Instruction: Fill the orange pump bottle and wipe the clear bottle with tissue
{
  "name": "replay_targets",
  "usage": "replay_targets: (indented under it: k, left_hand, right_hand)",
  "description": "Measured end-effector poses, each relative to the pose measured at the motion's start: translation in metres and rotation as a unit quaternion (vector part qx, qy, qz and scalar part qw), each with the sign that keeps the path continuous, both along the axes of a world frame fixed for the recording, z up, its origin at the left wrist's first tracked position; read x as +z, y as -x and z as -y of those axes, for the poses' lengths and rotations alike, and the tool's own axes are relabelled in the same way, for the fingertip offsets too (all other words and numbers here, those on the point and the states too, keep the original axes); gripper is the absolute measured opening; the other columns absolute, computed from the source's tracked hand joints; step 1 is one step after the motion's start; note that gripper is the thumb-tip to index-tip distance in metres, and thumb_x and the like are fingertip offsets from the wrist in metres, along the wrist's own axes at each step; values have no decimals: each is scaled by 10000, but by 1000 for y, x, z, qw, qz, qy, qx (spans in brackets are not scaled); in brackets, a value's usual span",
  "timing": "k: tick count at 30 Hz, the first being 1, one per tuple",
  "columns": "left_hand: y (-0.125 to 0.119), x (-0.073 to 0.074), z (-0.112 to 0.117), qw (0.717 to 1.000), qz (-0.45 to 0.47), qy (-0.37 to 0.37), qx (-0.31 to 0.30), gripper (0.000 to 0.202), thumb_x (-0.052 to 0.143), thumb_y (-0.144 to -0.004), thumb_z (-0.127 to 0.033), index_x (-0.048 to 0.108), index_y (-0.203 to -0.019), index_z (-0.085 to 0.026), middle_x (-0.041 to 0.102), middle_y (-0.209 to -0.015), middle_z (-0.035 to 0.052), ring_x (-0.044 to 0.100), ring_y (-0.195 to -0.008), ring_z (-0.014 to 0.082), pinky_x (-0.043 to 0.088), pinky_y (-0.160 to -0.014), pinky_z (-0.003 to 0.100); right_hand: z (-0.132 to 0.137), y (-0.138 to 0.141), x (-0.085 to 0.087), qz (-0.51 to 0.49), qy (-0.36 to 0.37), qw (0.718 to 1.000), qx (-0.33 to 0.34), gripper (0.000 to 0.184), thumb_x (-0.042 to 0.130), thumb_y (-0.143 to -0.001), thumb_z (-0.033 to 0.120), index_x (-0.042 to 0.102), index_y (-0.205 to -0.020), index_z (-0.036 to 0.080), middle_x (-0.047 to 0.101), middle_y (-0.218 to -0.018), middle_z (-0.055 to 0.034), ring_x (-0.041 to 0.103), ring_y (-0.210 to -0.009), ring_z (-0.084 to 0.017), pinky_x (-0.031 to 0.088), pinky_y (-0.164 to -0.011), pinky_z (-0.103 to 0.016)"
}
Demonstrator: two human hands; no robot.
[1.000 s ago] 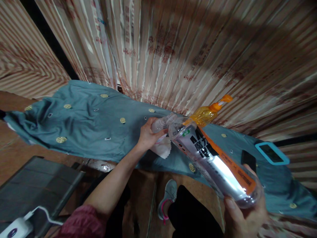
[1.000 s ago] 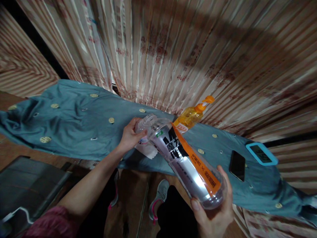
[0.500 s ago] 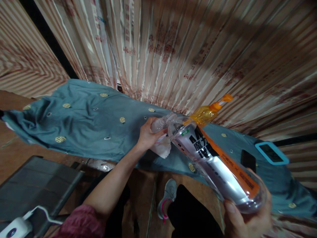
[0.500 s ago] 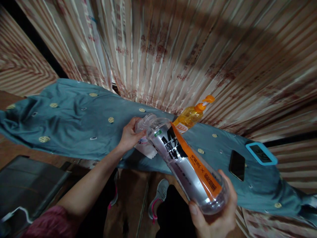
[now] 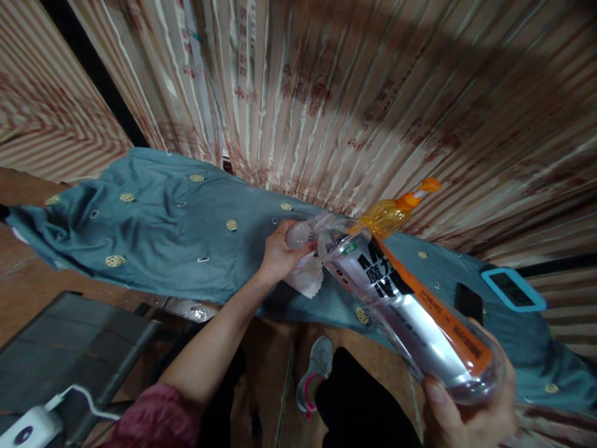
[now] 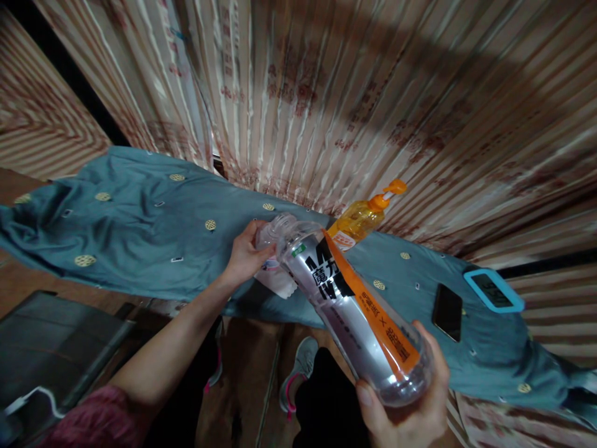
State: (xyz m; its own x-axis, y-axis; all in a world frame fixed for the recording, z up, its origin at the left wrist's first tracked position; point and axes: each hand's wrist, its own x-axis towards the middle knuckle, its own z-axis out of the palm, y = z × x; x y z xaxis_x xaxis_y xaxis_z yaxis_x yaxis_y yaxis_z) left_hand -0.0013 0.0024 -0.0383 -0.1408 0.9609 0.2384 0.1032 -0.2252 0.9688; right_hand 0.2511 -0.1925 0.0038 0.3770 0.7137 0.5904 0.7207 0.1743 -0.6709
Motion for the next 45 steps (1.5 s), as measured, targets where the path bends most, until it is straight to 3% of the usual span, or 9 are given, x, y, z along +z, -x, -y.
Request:
replay_targets:
  k: [8,31,39,45]
  left_hand:
    - [0,-1,-1,1000,-11,5,4,479,876,-655,-443,661,-998,-187,745,-969,42,698,-884,200,538,-774,287]
    - [1,2,1,1000,-12,3,5,464,873,-661,-435,661,-994,-191,749,-997,50,701,-924,214,538,-804,300]
    - [0,1,1,1000,-10,10,4,476,877,-660,-441,662,-1005,-195,754,-996,41,698,-904,202,537,-782,287]
    - [0,0,0,1000,-15,5,7,461,878,-662,-425,665,-998,-192,751,-968,35,694,-878,195,536,-789,290]
  right_hand:
    - [0,4,5,-5,-5,1000,16,972,785,-753,641,482,-1522,129,545,-1500,-217,533,-1373,-462,377,-1139,-701]
    - [-4,18,12,9,-13,1000,-6,966,712,-788,714,484,-1517,122,540,-1516,-210,543,-1366,-445,389,-1141,-685]
    - [0,3,6,11,8,1000,16,986,778,-751,662,475,-1525,130,530,-1523,-209,529,-1375,-455,368,-1150,-700]
    - [-2,18,11,-9,-7,1000,-11,980,737,-775,693,477,-1526,119,539,-1516,-207,529,-1375,-450,349,-1157,-705]
